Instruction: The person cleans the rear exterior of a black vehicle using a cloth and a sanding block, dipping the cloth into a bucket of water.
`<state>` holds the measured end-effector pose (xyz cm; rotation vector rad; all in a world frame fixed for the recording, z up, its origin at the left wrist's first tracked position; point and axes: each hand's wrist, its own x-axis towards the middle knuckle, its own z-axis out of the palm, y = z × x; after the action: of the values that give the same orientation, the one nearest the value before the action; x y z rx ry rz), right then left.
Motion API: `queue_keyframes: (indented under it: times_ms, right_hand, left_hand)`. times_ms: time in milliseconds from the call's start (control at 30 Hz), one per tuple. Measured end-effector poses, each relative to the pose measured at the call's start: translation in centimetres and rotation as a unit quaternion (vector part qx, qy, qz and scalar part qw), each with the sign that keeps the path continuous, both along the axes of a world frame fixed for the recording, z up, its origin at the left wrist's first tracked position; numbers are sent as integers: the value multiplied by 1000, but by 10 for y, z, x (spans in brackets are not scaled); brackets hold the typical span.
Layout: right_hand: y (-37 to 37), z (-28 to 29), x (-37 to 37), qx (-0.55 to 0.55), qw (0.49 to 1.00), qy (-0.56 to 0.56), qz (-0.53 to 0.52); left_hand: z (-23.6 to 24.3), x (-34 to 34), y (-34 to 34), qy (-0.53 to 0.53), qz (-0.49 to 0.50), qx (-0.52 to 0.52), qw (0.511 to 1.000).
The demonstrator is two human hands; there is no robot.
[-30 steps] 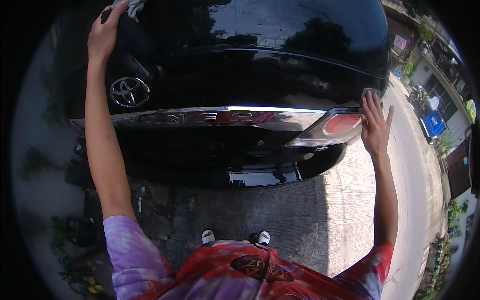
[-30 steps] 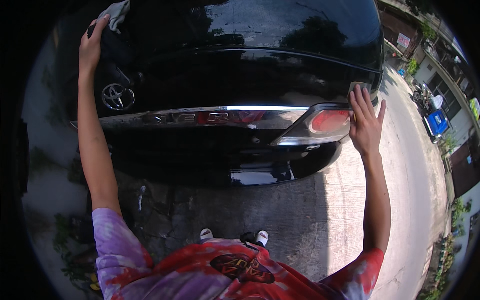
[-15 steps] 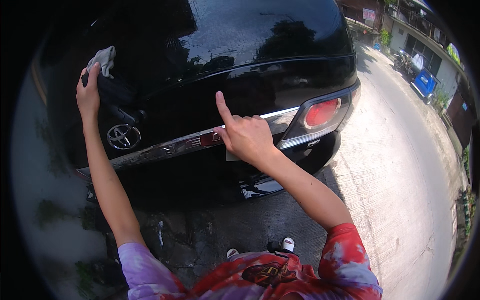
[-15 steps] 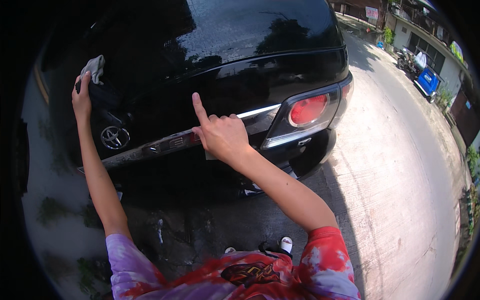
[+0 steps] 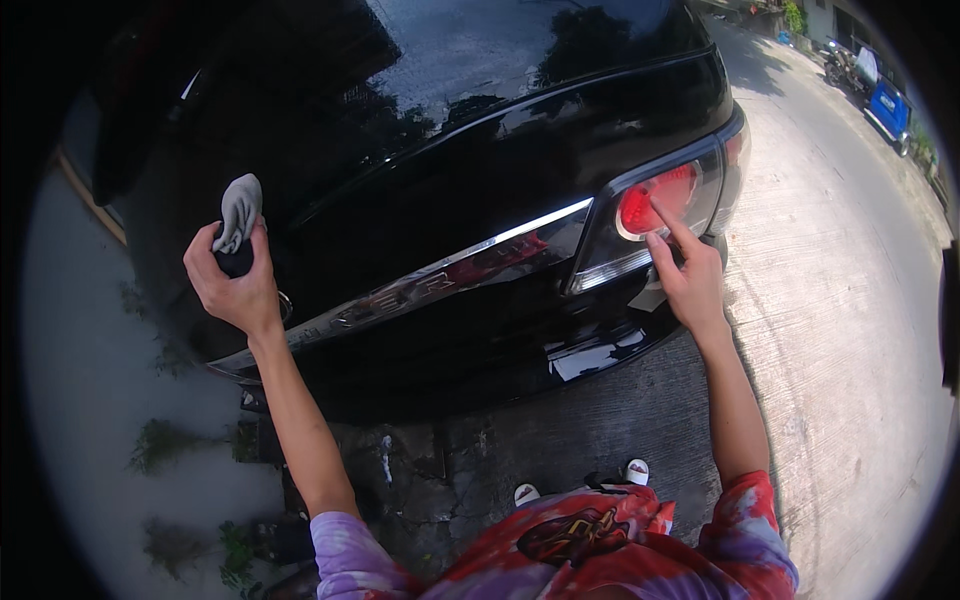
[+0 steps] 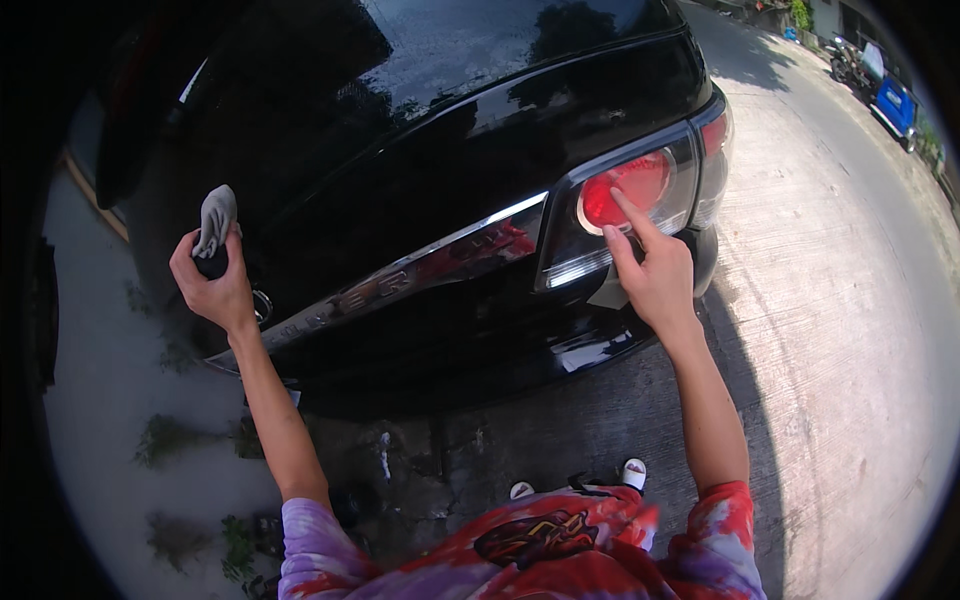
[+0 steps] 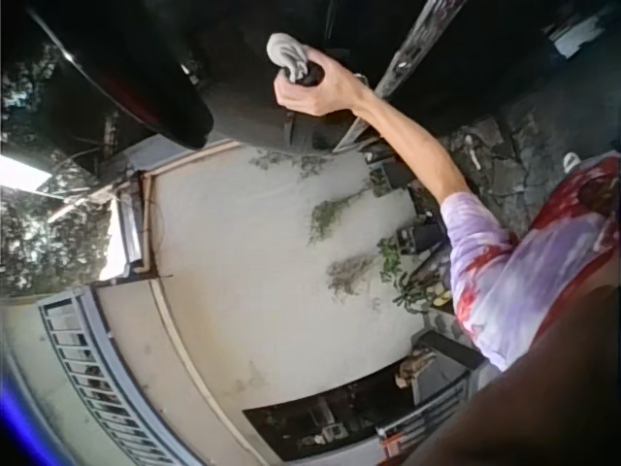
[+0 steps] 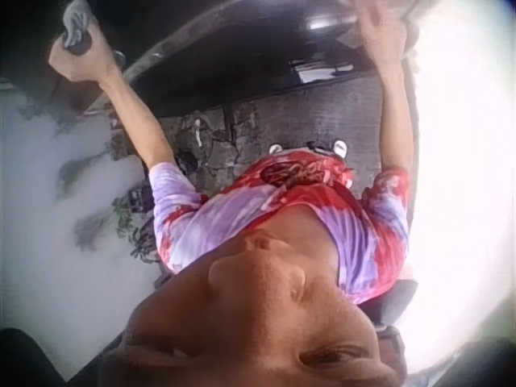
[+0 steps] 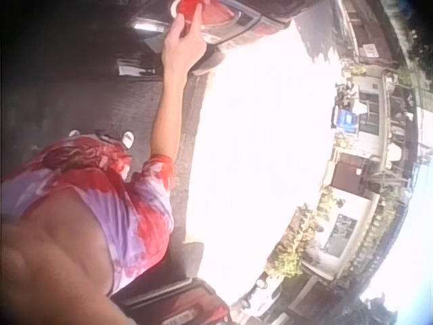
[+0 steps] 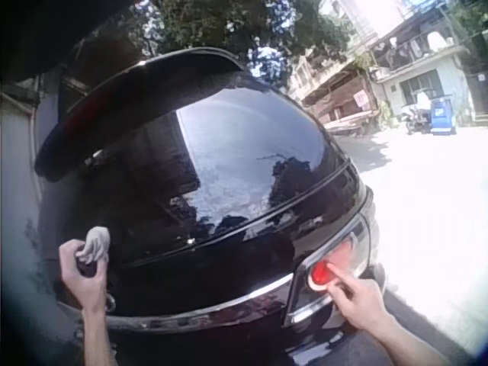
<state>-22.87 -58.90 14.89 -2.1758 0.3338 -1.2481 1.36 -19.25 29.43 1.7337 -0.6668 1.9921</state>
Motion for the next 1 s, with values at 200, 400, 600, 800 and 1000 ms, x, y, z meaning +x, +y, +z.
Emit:
queue_keyframes:
  times_ms: [200, 400, 600, 800, 1000]
  right_hand:
    - [-22, -75, -54, 303, 949, 23, 83]
    - [-24, -109, -49, 353, 907, 100, 204]
    - [-53, -153, -73, 329, 907, 167, 200]
    - [-82, -251, -131, 534, 830, 148, 59]
    - [-26, -261, -67, 447, 854, 198, 181]
  left_hand:
    - [-60, -50, -102, 117, -124, 56, 984]
    - [-96, -122, -292, 161, -237, 269, 919]
    - [-90, -137, -259, 226, -221, 189, 930]
    - [-121, -75, -19, 293, 113, 14, 949]
    - [-266, -111, 194, 619, 398, -38, 676]
